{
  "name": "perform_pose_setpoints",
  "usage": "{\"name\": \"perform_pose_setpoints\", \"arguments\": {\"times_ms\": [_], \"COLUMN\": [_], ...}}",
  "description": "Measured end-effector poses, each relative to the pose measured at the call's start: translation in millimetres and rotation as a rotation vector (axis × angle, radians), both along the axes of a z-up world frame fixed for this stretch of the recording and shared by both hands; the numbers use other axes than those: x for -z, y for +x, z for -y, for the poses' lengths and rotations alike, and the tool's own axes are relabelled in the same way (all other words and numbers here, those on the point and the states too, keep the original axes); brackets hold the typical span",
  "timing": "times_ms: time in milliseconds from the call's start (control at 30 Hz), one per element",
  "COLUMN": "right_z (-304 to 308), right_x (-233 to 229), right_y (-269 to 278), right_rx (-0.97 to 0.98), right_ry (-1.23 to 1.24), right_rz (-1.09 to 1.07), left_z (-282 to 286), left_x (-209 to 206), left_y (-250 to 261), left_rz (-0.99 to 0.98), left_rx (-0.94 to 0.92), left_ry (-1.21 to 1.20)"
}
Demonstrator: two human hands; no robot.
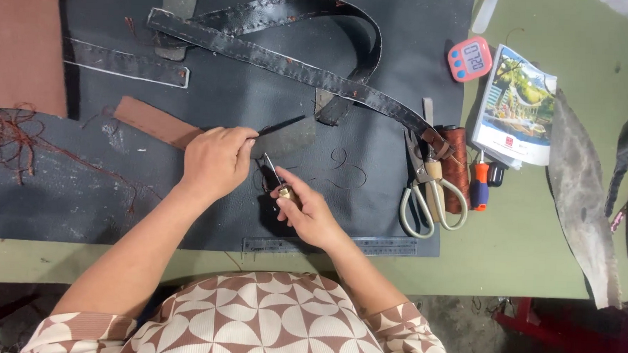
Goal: Using a hand awl to punch a series of holes into a leather strap for preparation for stitching.
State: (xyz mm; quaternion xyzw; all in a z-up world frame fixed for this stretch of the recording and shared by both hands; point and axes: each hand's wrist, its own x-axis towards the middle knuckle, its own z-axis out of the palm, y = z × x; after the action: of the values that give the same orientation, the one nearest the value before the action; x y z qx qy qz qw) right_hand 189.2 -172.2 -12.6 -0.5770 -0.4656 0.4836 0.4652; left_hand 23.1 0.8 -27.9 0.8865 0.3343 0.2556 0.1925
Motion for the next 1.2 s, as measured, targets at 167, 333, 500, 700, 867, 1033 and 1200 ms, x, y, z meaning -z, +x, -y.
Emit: {"name": "perform_pose_setpoints", "arguments": {"times_ms": [167,333,500,700,867,1033,1200], "right_z": [-1.2,-2.2,-1.9,0.6,2.9,5.2,5.0], "right_x": [4.4,8.6,10.2,14.0,15.2,16.2,16.6], "right_y": [-1.6,-3.1,-6.2,-8.1,-8.3,-9.2,-9.1], "right_rx": [0.065,0.074,0.096,0.102,0.11,0.129,0.131], "right_ry": [0.014,0.029,0.044,0.07,0.078,0.064,0.066], "right_rz": [-0.061,-0.07,-0.066,-0.031,-0.02,-0.023,-0.005], "left_z": [-2.0,-2.3,-3.7,-2.6,-1.7,-0.6,2.8], "left_x": [-20.3,-26.6,-37.0,-36.2,-25.9,-26.3,-36.5], "left_y": [-2.0,-3.2,-5.3,-7.5,-8.5,-9.2,-9.0], "left_rz": [0.08,0.108,0.11,0.086,0.082,0.087,0.076], "left_rx": [0.078,0.174,0.213,0.205,0.191,0.179,0.172], "left_ry": [-0.038,-0.042,-0.076,-0.105,-0.097,-0.111,-0.149]}}
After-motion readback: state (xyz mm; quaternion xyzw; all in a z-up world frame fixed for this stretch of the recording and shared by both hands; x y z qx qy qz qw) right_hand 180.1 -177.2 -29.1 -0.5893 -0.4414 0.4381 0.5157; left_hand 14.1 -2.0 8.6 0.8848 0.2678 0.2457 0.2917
